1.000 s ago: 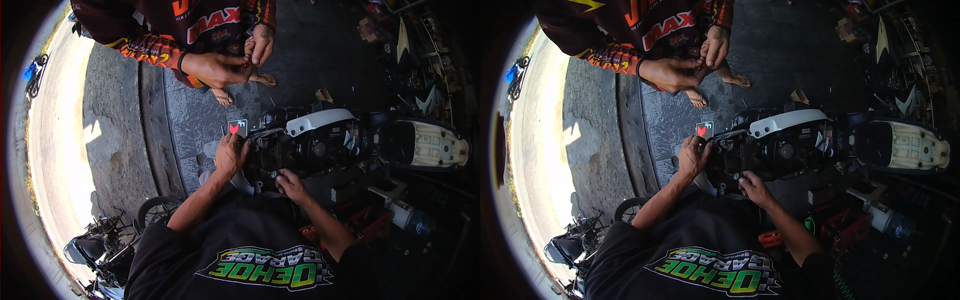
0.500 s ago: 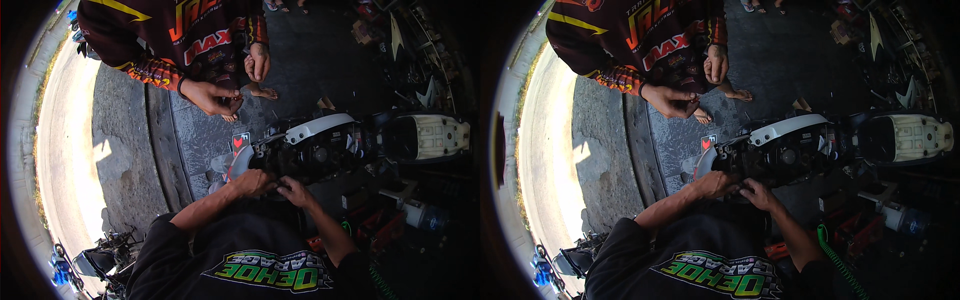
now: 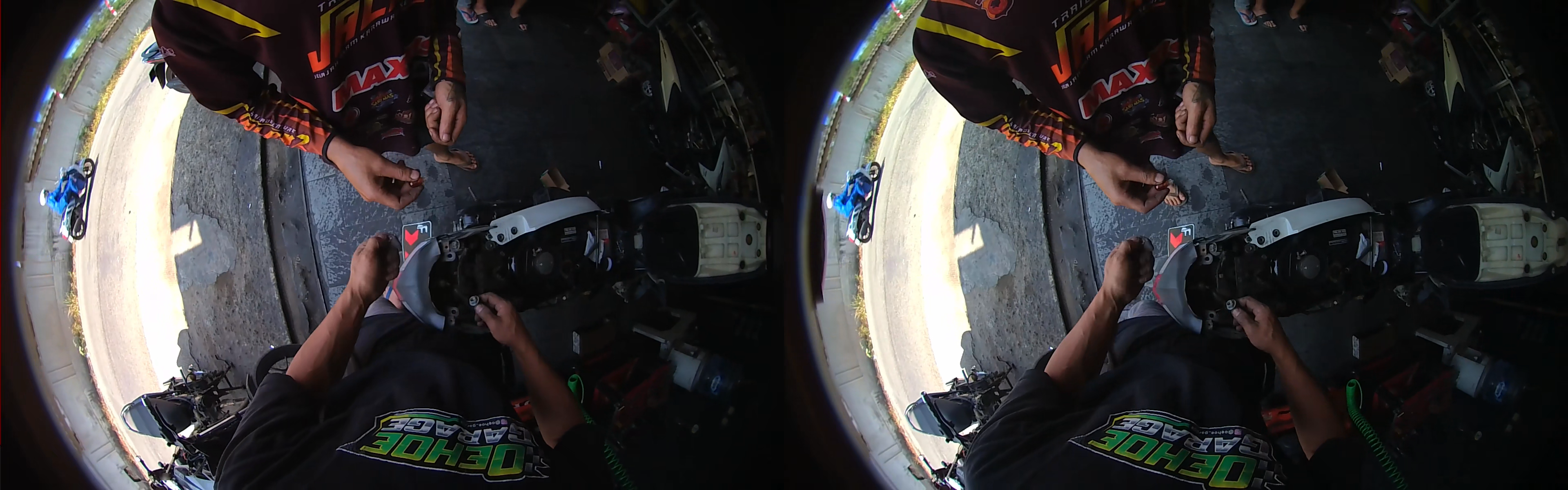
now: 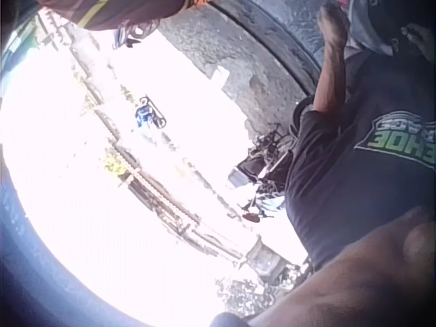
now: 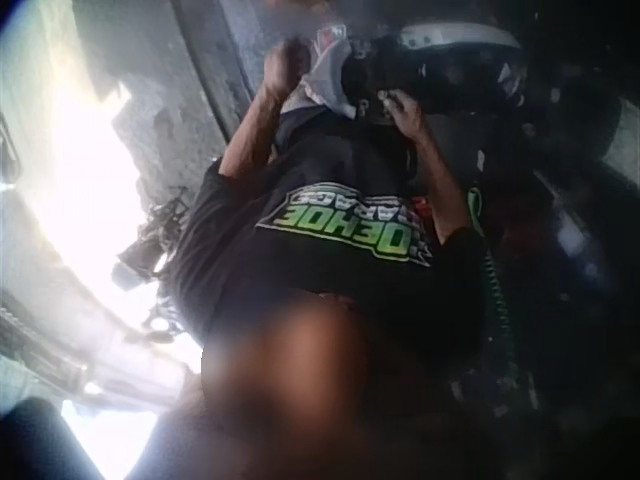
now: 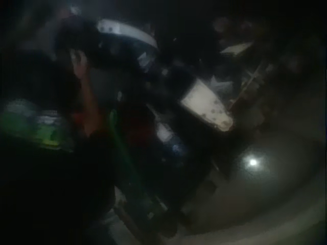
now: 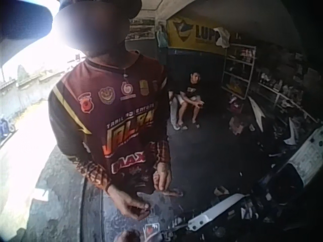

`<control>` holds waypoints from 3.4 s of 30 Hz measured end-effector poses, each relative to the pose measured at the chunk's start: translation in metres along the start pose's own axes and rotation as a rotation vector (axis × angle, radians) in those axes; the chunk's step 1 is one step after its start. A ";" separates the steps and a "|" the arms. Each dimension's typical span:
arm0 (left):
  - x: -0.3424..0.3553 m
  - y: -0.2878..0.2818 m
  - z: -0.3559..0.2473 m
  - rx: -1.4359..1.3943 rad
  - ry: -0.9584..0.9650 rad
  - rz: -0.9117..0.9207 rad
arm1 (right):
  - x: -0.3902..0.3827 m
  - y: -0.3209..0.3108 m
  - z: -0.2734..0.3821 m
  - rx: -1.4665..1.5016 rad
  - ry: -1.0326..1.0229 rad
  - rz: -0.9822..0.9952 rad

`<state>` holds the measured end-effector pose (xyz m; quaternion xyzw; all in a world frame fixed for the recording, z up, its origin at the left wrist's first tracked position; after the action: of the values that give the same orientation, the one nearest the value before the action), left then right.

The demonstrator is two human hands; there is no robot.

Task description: The person disassembles and handles various motorcycle parts, including the rear light housing and instrument cluster, by hand and with a screwdriver.

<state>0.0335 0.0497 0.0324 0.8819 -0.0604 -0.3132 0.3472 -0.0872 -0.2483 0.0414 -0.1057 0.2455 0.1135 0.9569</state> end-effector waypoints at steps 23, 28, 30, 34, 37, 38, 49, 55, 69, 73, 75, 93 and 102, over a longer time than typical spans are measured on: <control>-0.085 -0.360 0.041 -0.697 0.365 -1.240 | 0.009 0.002 -0.005 -0.060 0.046 0.082; -0.114 -0.356 0.024 -0.068 0.147 -1.499 | 0.009 -0.007 -0.007 -0.103 0.033 0.069; -0.095 -0.334 0.033 0.222 0.122 -1.295 | 0.012 -0.005 -0.012 -0.073 0.034 0.069; -0.059 -0.143 0.026 0.375 0.250 -0.705 | 0.007 -0.008 -0.008 -0.014 0.069 0.041; -0.045 -0.042 0.015 0.175 0.286 -0.357 | 0.006 -0.004 -0.020 0.069 0.073 0.004; -0.037 -0.019 0.011 0.047 0.257 -0.332 | 0.003 -0.004 -0.021 0.079 0.072 0.007; -0.001 0.032 -0.008 -0.288 0.395 -0.265 | 0.003 0.002 -0.012 0.144 0.087 0.010; -0.017 0.023 -0.001 -0.229 0.341 -0.231 | 0.003 0.003 -0.018 0.209 0.086 0.031; -0.033 0.068 0.083 0.499 -0.137 0.051 | -0.001 0.005 -0.024 0.322 0.108 0.030; -0.033 0.075 0.085 0.600 -0.155 0.089 | -0.001 0.004 -0.024 0.297 0.085 0.026; -0.032 0.075 0.086 0.620 -0.142 0.106 | -0.002 0.006 -0.021 0.322 0.097 0.024; -0.031 0.085 0.080 0.867 -0.030 0.164 | 0.002 0.005 -0.026 0.191 0.068 0.007; -0.031 0.081 0.088 0.918 -0.013 0.164 | -0.001 0.008 -0.021 0.063 0.019 -0.074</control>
<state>-0.0347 -0.0519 0.0517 0.9347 -0.2644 -0.2309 -0.0557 -0.0997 -0.2466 0.0230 -0.0854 0.2541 0.0692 0.9609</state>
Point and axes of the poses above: each hand's wrist, its own x-axis towards the middle knuckle, its own y-axis out of the palm, z = x × y, the point moved 2 cm from there along x, towards the middle knuckle
